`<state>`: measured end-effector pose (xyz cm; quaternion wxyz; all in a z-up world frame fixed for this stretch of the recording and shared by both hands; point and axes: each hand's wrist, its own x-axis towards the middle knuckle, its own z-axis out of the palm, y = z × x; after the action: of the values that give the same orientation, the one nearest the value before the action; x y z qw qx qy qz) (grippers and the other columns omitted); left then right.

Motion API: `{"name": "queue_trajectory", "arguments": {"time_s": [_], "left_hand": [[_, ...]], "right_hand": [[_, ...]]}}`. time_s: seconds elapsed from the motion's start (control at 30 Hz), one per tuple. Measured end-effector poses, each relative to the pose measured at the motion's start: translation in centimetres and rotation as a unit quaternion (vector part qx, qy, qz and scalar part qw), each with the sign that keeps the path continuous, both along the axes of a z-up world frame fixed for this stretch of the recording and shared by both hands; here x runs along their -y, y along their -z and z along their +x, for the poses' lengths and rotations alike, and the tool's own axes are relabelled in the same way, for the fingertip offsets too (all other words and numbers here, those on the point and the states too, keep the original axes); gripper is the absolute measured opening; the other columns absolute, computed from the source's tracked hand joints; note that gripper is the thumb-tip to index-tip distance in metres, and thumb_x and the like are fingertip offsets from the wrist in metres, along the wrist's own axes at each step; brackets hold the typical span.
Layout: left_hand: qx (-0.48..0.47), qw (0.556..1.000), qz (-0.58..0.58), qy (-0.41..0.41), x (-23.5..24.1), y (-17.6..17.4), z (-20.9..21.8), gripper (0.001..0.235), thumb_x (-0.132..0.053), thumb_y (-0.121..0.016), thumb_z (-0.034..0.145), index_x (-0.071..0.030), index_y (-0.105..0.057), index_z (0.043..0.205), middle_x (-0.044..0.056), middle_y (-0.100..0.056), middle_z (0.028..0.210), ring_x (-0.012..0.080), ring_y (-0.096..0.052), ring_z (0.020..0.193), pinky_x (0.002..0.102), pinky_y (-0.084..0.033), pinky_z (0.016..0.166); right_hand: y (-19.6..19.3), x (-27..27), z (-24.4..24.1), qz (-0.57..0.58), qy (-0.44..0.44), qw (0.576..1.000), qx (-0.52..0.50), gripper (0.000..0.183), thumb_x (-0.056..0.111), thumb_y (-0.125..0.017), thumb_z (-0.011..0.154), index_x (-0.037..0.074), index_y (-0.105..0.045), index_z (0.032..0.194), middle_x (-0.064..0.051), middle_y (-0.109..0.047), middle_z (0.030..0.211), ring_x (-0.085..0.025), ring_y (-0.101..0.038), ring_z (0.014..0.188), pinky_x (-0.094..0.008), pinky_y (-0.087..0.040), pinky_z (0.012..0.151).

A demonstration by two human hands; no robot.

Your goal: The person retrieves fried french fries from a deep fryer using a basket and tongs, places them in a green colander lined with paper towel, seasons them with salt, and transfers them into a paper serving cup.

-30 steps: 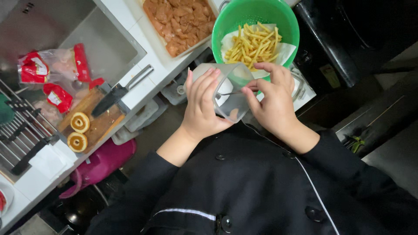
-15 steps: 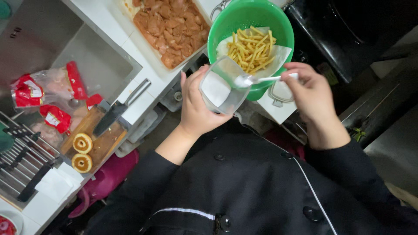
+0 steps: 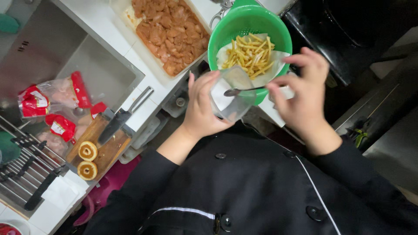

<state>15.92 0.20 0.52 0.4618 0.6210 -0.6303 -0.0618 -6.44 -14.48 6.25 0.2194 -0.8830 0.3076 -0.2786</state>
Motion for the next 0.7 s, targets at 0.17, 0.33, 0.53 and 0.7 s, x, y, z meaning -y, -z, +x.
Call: {"name": "queue_trajectory", "arguments": {"time_s": [0.17,0.33,0.53,0.7], "left_hand": [[0.020,0.999,-0.024,0.034,0.8,-0.5,-1.3,0.096,-0.038,-0.088,0.081,-0.003,-0.031,0.150,0.015,-0.045,0.153,0.0358,-0.046,0.146,0.068,-0.014,0.129],[0.041,0.998,-0.038,0.015,1.4,-0.7,-1.9,0.094,-0.039,-0.087,0.083,-0.003,-0.030,0.149,0.016,-0.044,0.153,0.0366,-0.046,0.145,0.070,-0.011,0.128],[0.071,0.997,-0.005,-0.008,1.4,-0.7,-2.6,0.094,-0.037,-0.086,0.081,-0.002,-0.031,0.148,0.015,-0.044,0.153,0.0368,-0.044,0.145,0.072,-0.005,0.127],[0.063,0.997,0.005,-0.036,1.3,-0.6,-3.1,0.099,-0.036,-0.088,0.077,-0.002,-0.031,0.150,0.015,-0.044,0.152,0.0364,-0.044,0.145,0.071,-0.004,0.127]], "right_hand": [[0.2,-1.5,1.7,-0.092,-0.024,0.992,-0.082,0.015,0.020,-0.089,0.085,0.015,-0.075,0.088,-0.007,-0.060,0.139,-0.040,-0.038,0.148,-0.068,-0.020,0.121],[0.8,-1.5,1.6,-0.028,0.017,0.996,-0.085,0.013,0.019,-0.085,0.082,0.014,-0.074,0.083,-0.007,-0.060,0.136,-0.040,-0.039,0.146,-0.070,-0.019,0.117],[3.5,-1.1,0.2,0.051,0.048,0.996,-0.062,0.013,0.018,-0.083,0.087,0.009,-0.074,0.085,-0.006,-0.062,0.133,-0.039,-0.045,0.142,-0.061,-0.028,0.115],[6.2,1.1,-1.8,0.287,0.054,0.956,0.028,0.013,0.018,-0.077,0.091,0.006,-0.076,0.095,-0.007,-0.064,0.131,-0.029,-0.058,0.124,-0.039,-0.047,0.101]]}}
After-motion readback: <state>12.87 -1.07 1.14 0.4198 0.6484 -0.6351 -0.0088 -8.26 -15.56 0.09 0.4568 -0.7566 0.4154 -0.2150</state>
